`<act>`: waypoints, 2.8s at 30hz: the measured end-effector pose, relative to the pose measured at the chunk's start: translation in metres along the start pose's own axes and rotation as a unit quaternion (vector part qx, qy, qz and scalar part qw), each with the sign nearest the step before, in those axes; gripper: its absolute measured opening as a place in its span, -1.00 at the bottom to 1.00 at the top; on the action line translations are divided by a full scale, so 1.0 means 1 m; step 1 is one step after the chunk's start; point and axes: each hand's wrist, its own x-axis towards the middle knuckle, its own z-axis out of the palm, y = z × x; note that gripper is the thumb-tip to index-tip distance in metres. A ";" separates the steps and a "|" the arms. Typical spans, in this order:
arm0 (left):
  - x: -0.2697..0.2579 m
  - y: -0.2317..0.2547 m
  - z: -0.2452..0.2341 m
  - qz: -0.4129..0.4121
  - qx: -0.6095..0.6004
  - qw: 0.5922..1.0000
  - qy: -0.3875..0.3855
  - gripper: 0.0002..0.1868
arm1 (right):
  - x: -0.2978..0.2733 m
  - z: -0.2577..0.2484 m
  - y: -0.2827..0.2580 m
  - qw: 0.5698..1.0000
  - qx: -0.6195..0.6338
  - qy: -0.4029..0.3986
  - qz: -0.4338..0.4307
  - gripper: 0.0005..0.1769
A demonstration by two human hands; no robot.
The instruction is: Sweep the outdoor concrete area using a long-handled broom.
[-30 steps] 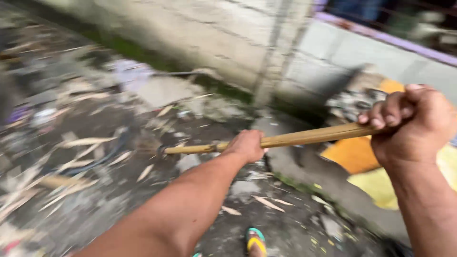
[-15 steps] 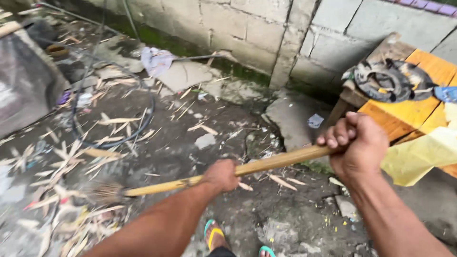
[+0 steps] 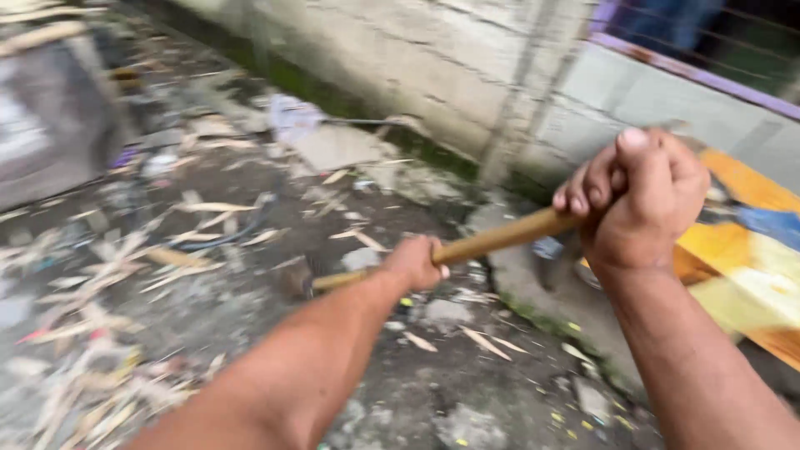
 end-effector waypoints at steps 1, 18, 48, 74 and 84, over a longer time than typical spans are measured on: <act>-0.020 -0.028 -0.005 -0.018 0.003 1.000 0.011 -0.62 | -0.009 0.020 0.013 1.000 0.018 -0.011 0.005 -0.55; -0.121 -0.182 -0.199 -0.100 0.077 0.981 0.145 -0.62 | 0.016 0.194 0.108 0.984 0.145 -0.043 0.097 -0.60; 0.266 -0.056 -0.181 0.118 0.021 0.985 -0.125 -0.53 | 0.225 0.003 0.205 0.983 -0.014 0.181 -0.011 -0.51; 0.294 -0.298 -0.296 0.003 -0.045 0.999 -0.006 -0.52 | 0.287 0.245 0.370 0.994 0.032 0.071 0.077 -0.54; 0.186 -0.410 -0.219 -0.094 0.038 0.992 -0.077 -0.49 | 0.150 0.278 0.414 0.966 0.063 0.128 0.216 -0.56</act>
